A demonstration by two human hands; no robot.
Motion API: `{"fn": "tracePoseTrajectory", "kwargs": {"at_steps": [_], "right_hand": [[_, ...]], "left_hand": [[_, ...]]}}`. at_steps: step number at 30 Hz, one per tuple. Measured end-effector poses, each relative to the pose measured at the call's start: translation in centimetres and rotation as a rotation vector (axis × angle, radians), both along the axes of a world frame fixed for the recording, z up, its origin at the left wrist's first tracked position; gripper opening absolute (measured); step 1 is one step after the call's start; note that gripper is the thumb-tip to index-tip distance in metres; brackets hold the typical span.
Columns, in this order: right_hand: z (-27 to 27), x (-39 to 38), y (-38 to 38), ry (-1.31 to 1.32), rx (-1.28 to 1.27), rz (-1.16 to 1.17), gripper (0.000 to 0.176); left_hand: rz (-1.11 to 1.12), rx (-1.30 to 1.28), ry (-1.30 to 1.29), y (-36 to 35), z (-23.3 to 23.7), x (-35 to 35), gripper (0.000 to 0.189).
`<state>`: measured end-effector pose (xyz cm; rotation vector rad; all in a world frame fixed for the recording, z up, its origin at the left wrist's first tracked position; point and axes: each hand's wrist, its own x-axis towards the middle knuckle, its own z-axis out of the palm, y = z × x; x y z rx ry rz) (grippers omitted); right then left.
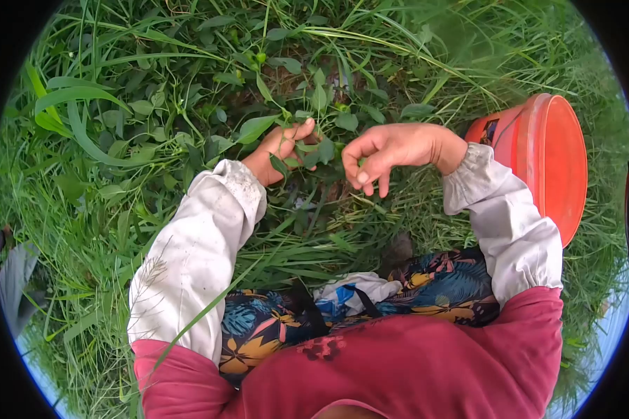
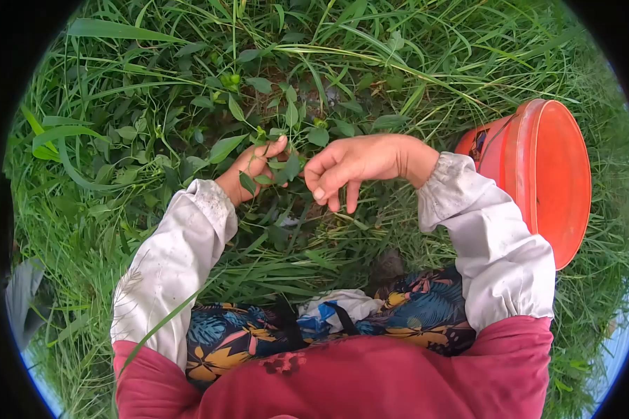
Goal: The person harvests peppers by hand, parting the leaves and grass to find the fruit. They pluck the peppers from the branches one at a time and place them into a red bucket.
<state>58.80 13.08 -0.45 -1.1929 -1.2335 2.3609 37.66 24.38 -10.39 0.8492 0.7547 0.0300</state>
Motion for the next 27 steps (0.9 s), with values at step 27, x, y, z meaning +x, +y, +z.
{"fn": "tracePoseTrajectory", "kwargs": {"at_steps": [27], "right_hand": [[-5.9,-2.5,-0.8,-0.278,-0.068,-0.496,0.029]], "left_hand": [[-0.09,-0.105,0.006,0.2,-0.2,-0.4,0.038]]}}
